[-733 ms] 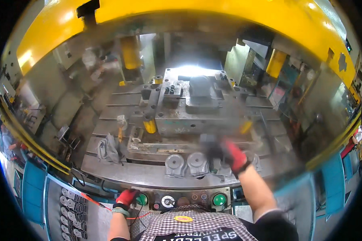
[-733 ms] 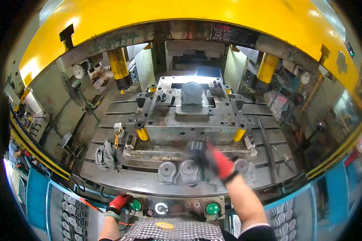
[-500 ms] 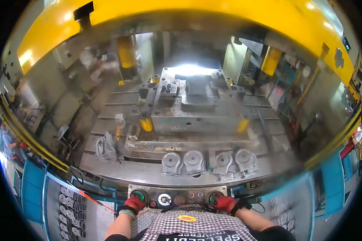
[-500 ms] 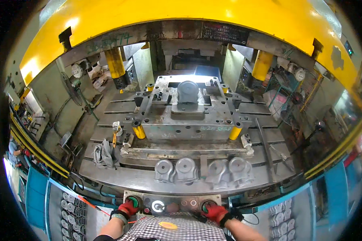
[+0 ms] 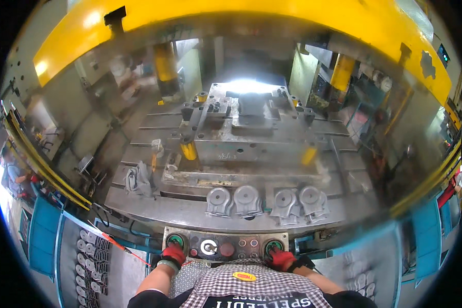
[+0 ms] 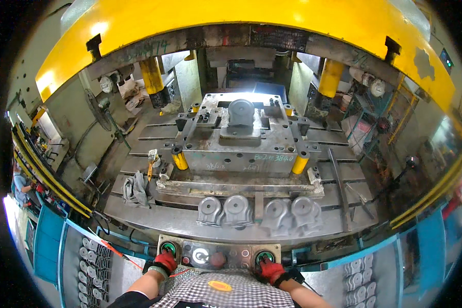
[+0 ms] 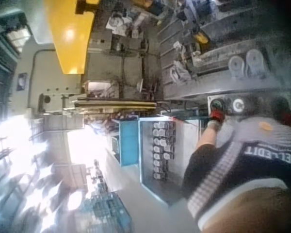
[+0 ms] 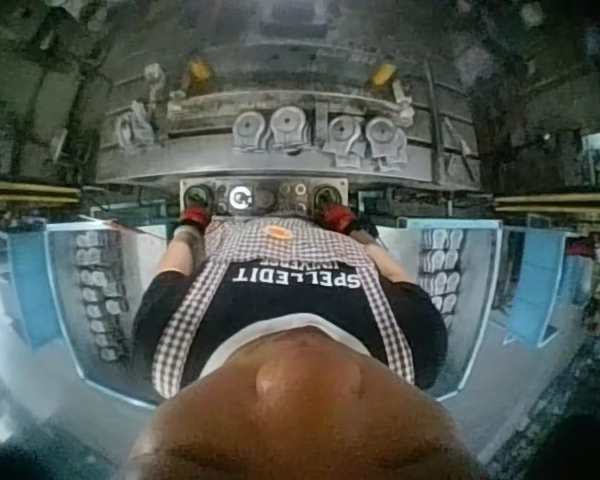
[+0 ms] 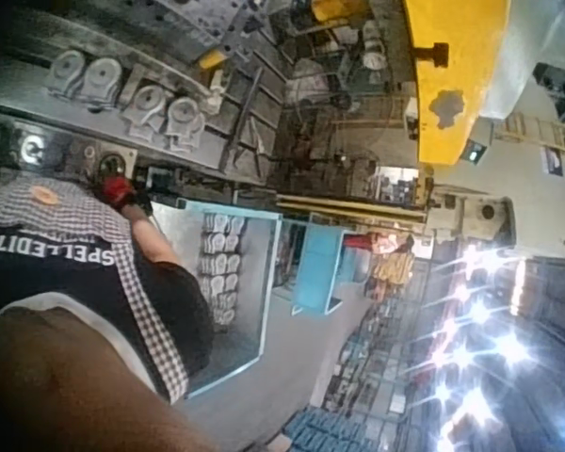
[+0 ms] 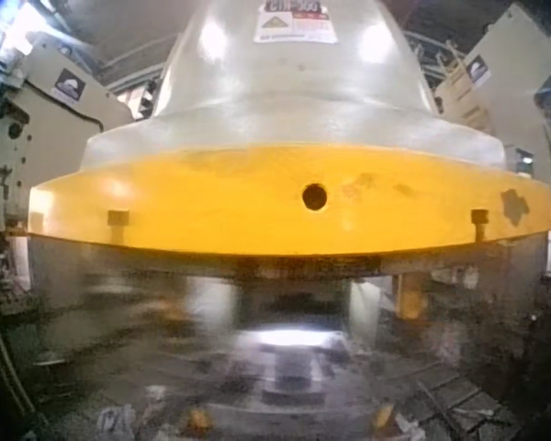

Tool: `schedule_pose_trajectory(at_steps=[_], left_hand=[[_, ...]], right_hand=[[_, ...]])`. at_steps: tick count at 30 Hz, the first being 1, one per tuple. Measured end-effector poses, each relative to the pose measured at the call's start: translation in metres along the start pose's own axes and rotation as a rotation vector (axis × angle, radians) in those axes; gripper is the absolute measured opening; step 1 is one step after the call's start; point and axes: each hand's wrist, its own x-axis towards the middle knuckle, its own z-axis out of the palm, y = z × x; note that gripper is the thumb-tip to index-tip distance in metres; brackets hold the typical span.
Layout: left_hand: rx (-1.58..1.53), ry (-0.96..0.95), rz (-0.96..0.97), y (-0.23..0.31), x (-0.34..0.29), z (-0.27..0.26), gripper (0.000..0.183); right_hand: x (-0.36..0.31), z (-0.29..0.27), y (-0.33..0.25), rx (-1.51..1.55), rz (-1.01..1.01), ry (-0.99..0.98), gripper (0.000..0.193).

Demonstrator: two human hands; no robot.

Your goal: Operating a large yellow industrial press machine to shape metal parts and then sorting them into a bin.

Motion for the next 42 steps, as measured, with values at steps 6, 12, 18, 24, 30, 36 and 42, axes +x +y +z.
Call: schedule_pose_trajectory(at_steps=[6, 12, 18, 24, 30, 36, 42], left_hand=[[-0.053, 0.024, -0.109, -0.016, 0.019, 0.033, 0.062], [-0.066, 0.03, -0.101, -0.016, 0.019, 0.032, 0.064], [-0.114, 0.024, -0.09, -0.01, 0.011, 0.02, 0.066], [-0.13, 0.011, -0.097, -0.011, 0.012, 0.02, 0.067], [-0.051, -0.029, -0.102, -0.012, 0.014, 0.019, 0.067], [0.119, -0.074, 0.234, 0.021, 0.044, -0.101, 0.055], [-0.927, 0.718, 0.722, 0.151, 0.103, -0.328, 0.048]], right_hand=[[0.009, 0.005, 0.001, -0.017, 0.018, -0.044, 0.063], [0.009, 0.003, 0.003, -0.012, 0.019, -0.079, 0.063], [0.008, 0.009, 0.007, -0.014, 0.027, -0.069, 0.063], [0.006, 0.002, 0.002, 0.005, 0.033, -0.06, 0.064], [-0.001, -0.013, -0.007, 0.052, 0.014, -0.007, 0.061], [-0.002, -0.008, 0.016, 0.337, -0.078, 0.229, 0.053], [-0.016, -0.023, -0.001, 0.589, -0.007, 0.353, 0.046]])
